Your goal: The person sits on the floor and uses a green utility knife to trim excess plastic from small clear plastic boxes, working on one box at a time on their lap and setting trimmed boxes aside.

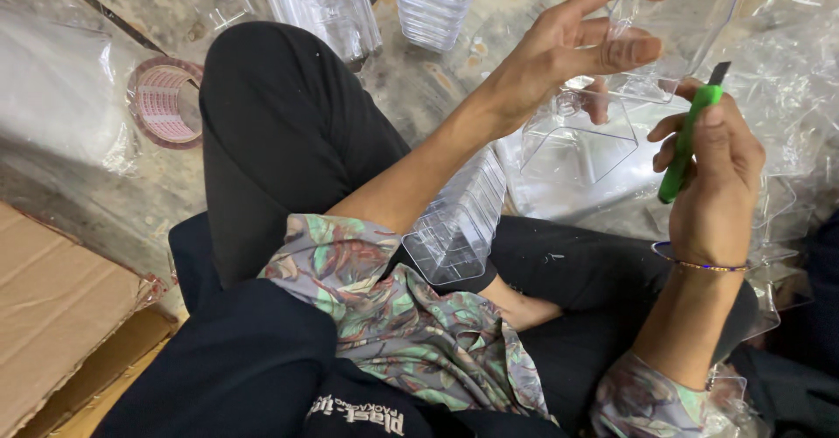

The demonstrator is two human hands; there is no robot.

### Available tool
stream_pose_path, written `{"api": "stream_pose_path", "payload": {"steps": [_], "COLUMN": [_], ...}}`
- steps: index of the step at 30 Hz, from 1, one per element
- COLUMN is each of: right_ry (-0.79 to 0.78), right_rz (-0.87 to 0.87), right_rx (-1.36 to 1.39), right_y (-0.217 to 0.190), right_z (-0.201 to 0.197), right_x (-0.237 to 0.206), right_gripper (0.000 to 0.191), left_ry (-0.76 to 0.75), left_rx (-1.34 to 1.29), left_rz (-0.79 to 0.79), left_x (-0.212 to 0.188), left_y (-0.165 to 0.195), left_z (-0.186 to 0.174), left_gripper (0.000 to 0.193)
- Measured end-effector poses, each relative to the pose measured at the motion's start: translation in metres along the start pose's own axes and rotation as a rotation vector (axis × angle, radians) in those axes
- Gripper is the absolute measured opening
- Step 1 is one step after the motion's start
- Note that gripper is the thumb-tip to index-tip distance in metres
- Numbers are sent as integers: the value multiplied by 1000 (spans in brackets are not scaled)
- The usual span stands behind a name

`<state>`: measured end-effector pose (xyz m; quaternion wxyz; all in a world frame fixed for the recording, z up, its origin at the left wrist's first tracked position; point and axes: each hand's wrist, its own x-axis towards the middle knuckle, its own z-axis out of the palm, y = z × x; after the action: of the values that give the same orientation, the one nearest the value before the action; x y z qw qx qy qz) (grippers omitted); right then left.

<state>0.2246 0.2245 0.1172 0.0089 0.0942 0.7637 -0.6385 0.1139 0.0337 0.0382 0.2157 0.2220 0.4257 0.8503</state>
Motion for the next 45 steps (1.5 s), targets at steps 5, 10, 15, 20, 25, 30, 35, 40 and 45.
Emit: {"api": "stream_pose_path", "payload": {"steps": [5, 10, 15, 20, 25, 30, 35, 40, 45], "right_ry": [-18, 39, 90, 214, 223, 221, 221, 207, 181], "right_rz": [4, -103, -196, -222, -226, -276, -250, -278, -304], "right_rx": [9, -234, -533, -800, -901, -892, -979, -1014, -1075], "right_y": [2, 7, 14, 22, 29, 33, 32, 20, 19], "right_z": [3, 6, 9, 9, 7, 3, 5, 8, 6], "right_x": [1, 0, 0, 0, 0, 1, 1, 3, 4], "right_gripper": [26, 36, 48, 59, 60, 62, 58, 58, 52], "left_ry": [2, 3, 9, -21, -42, -9, -42, -18, 0], "left_rx": [41, 53, 59, 81, 54, 101, 38, 151, 214], "left_rz": [-2, 16, -59, -50, -29, -42, -43, -39, -37], "left_x": [-1, 0, -1, -1, -2, -2, -3, -1, 1], "left_y": [3, 7, 11, 12, 14, 15, 16, 18, 17], "left_z": [1, 5, 7, 8, 7, 10, 9, 8, 9], "left_gripper": [66, 71, 80, 79, 78, 79, 79, 79, 80]}}
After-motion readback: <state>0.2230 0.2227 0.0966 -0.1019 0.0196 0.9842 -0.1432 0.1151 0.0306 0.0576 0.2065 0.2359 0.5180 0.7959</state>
